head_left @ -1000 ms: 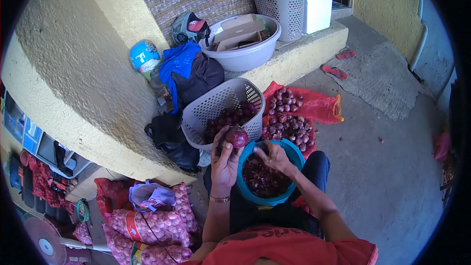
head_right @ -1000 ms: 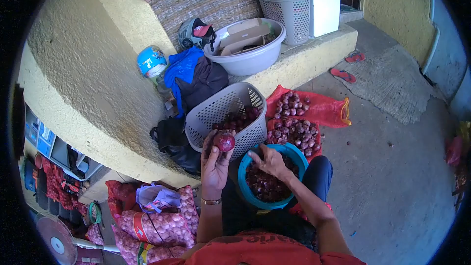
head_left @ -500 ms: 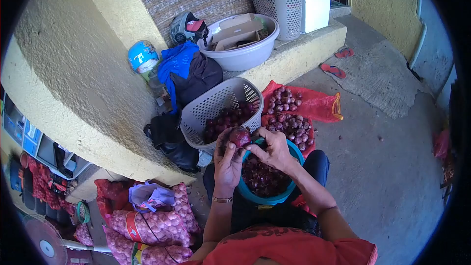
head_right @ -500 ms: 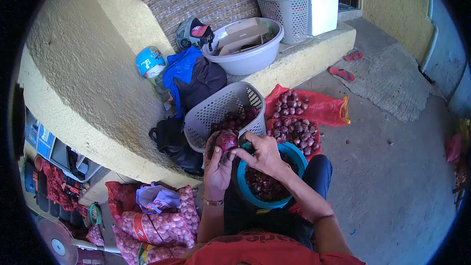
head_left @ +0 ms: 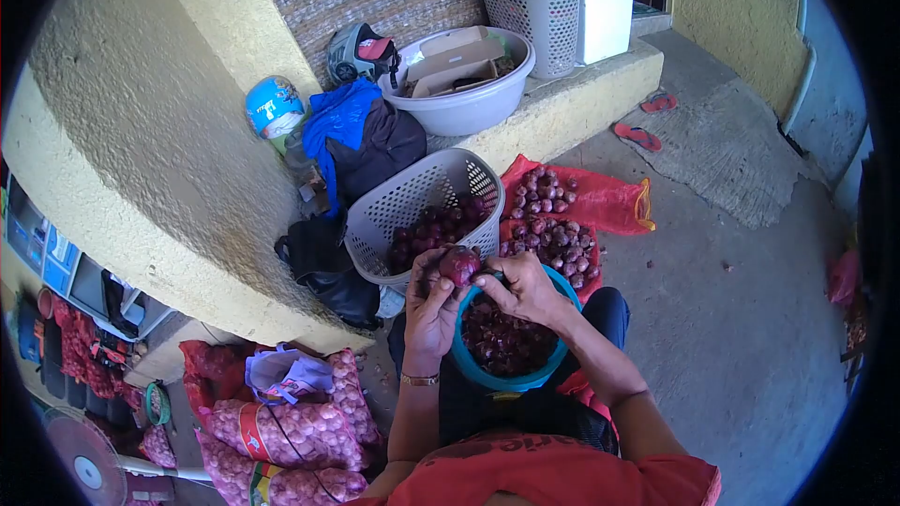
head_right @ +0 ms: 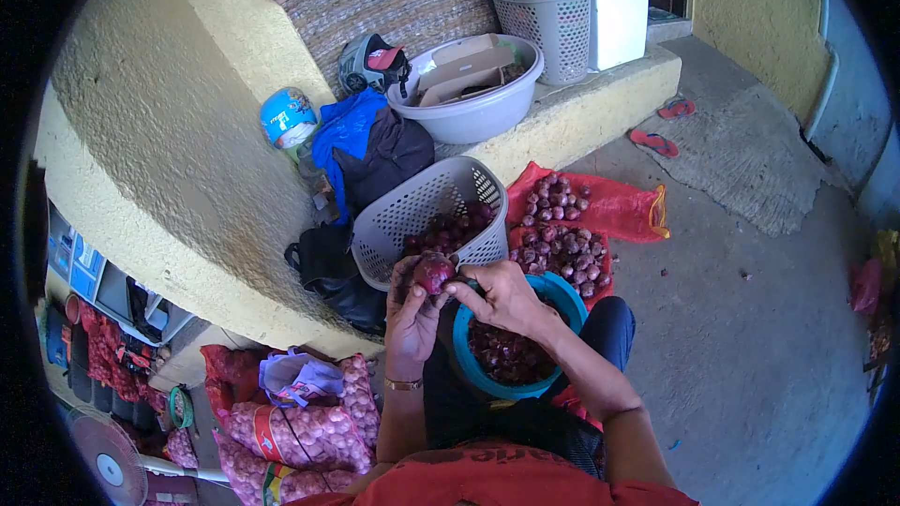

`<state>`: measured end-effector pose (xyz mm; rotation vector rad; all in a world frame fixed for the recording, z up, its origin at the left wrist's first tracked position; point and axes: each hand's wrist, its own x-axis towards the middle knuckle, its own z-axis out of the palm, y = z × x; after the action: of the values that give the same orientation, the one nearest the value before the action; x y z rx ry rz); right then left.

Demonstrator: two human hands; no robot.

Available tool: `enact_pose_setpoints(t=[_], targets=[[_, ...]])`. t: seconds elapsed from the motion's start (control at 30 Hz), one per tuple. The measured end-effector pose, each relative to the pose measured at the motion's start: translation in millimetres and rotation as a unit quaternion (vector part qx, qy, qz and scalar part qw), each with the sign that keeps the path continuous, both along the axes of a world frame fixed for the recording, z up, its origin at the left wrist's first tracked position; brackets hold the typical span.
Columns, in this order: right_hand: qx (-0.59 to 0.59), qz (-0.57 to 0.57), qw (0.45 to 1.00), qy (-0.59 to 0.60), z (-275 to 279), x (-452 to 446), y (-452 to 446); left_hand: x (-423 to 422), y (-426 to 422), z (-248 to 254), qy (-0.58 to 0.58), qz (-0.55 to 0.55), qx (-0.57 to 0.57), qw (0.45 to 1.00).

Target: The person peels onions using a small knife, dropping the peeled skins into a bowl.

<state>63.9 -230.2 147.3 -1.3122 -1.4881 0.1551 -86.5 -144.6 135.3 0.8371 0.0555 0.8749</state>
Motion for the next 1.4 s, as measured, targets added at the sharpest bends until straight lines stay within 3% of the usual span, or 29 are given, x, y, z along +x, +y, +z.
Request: enact_pose_setpoints(t=[0.17, 0.77, 1.23, 1.4], targets=[[-0.007, 0.038, 0.999, 0.015, -3, 0, 1, -1, -1, 0, 0.004, 0.006, 0.000, 1.000], [-0.036, 0.017, 0.982, -0.185, -6, -3, -10, 3, -3, -2, 0.012, 0.030, -0.018, 0.999], [-0.077, 0.043, 0.963, -0.255, -27, -7, -17, -3, 10, -8, -0.003, -0.051, -0.200, 0.978], [-0.098, 0.030, 0.972, -0.212, -53, 0, -12, -4, 12, -8, -0.010, -0.012, -0.182, 0.983]])
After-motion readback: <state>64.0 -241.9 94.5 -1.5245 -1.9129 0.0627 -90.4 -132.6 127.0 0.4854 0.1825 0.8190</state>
